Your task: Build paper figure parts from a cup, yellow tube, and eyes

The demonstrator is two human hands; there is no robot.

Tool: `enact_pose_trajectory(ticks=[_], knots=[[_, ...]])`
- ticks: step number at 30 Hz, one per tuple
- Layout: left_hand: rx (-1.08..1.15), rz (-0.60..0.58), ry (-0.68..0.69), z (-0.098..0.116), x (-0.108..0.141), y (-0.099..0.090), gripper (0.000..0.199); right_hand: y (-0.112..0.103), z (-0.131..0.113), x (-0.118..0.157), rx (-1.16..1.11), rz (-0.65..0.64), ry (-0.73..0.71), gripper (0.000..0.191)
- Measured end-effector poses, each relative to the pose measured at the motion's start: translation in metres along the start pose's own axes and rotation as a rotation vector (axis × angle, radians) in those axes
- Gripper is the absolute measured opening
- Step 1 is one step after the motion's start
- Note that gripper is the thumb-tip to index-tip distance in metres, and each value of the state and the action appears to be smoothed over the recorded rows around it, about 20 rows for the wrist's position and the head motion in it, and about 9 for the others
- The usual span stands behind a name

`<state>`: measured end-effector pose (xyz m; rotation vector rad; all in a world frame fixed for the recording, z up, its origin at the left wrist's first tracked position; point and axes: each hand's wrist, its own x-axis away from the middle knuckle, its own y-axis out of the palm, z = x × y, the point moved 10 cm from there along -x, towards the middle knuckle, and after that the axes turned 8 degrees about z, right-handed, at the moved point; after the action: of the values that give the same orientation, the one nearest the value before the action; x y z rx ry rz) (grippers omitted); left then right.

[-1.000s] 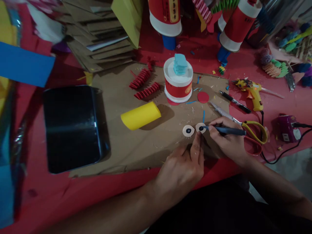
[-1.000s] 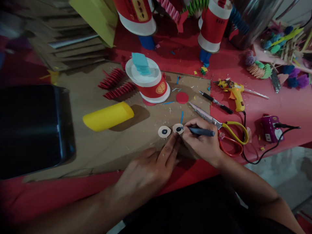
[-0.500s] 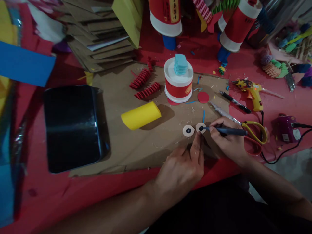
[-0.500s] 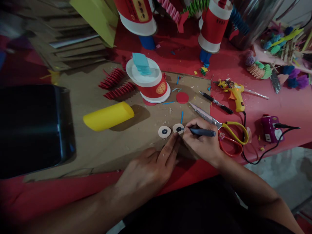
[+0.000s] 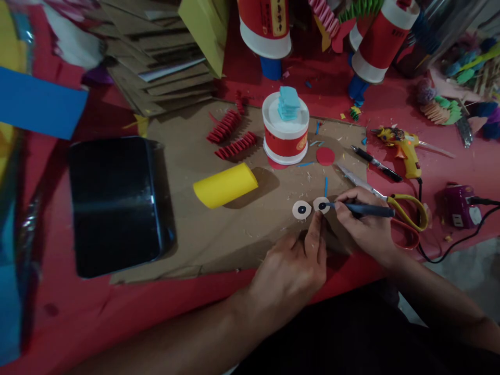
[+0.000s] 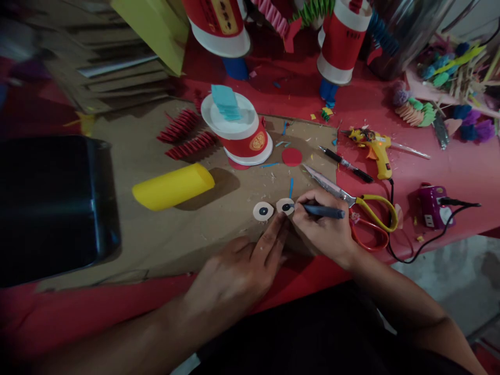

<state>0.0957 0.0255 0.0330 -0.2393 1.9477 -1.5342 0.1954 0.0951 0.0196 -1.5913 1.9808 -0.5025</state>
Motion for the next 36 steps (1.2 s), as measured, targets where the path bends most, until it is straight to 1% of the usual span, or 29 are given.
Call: enact_pose_trajectory(ticks=[4, 8, 11, 15, 19, 27, 31, 36], knots=[[-0.003, 0.018, 0.007, 0.000, -0.001, -0.002, 0.038, 0.000, 0.000, 0.000, 0.012, -0.009, -0.004, 0.010], [0.008, 0.010, 0.001, -0.001, -0.001, -0.001, 0.041, 0.000, 0.000, 0.000, 0.002, -0.011, -0.014, 0.009], [0.018, 0.014, -0.002, -0.001, -0.001, -0.001, 0.040, 0.001, -0.002, 0.000, 0.002, -0.026, -0.026, 0.010], [0.022, 0.018, -0.008, -0.002, 0.000, -0.002, 0.039, -0.001, -0.004, -0.001, 0.014, -0.013, -0.035, 0.011], [0.044, 0.018, -0.015, -0.002, 0.000, -0.002, 0.038, 0.002, -0.007, 0.000, -0.018, -0.047, -0.070, 0.011], [0.041, 0.052, -0.018, -0.003, -0.002, -0.005, 0.037, 0.002, -0.001, 0.002, -0.055, -0.068, -0.009, 0.009], [0.040, 0.043, -0.017, -0.003, -0.001, -0.004, 0.038, -0.004, 0.006, 0.002, -0.091, -0.001, 0.057, 0.010], [0.030, 0.055, -0.016, 0.001, 0.000, -0.003, 0.040, -0.010, 0.011, 0.001, -0.143, 0.078, 0.080, 0.009]])
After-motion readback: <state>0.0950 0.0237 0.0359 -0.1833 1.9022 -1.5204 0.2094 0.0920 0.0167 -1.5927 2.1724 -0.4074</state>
